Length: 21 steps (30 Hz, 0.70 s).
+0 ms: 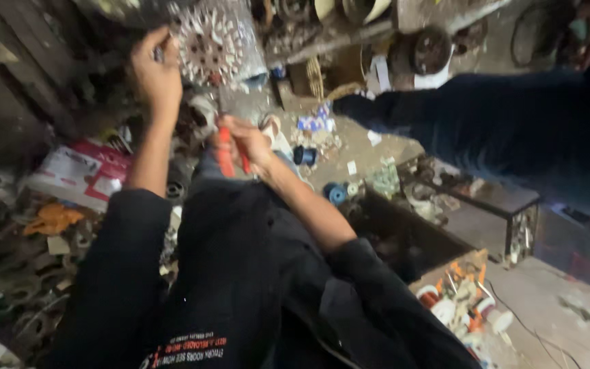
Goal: The person uses pliers to pull and adjust copper wires on a circular stator component. They repeatedly reposition the stator and continue manipulating the wires with the tool throughout the clip.
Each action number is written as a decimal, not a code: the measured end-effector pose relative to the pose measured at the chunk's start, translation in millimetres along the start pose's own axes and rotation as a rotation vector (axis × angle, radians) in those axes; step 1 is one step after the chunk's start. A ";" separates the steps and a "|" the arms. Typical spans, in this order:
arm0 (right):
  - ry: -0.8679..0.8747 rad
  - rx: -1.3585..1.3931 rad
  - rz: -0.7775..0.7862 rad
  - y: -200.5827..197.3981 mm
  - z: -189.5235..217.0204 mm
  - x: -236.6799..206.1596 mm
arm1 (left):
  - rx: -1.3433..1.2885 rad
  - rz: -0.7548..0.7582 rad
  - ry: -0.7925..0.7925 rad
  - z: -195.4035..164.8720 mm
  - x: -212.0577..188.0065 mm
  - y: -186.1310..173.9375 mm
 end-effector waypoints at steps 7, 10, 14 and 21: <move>-0.365 -1.491 -0.391 -6.5 62.4 -18.0 | -0.058 -0.006 -0.067 -6.5 -2.0 2.7; -0.462 -1.400 -0.228 5.0 55.1 -25.8 | -0.284 -0.034 -0.198 4.5 -12.2 -12.4; -0.460 -1.301 -0.064 17.3 29.2 -34.7 | -1.052 -0.057 -0.760 50.1 -74.4 -4.0; -0.280 -1.449 0.295 17.9 -36.5 -44.0 | -1.085 -0.103 -0.990 121.1 -138.5 -3.3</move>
Point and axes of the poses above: each hand's wrist, its own x-axis towards the middle knuckle, its own y-axis out of the palm, z = x × y, the point moved 10 cm from there along x, towards the middle knuckle, and after that the axes turned 3 degrees about -y, right-handed, at the moved point
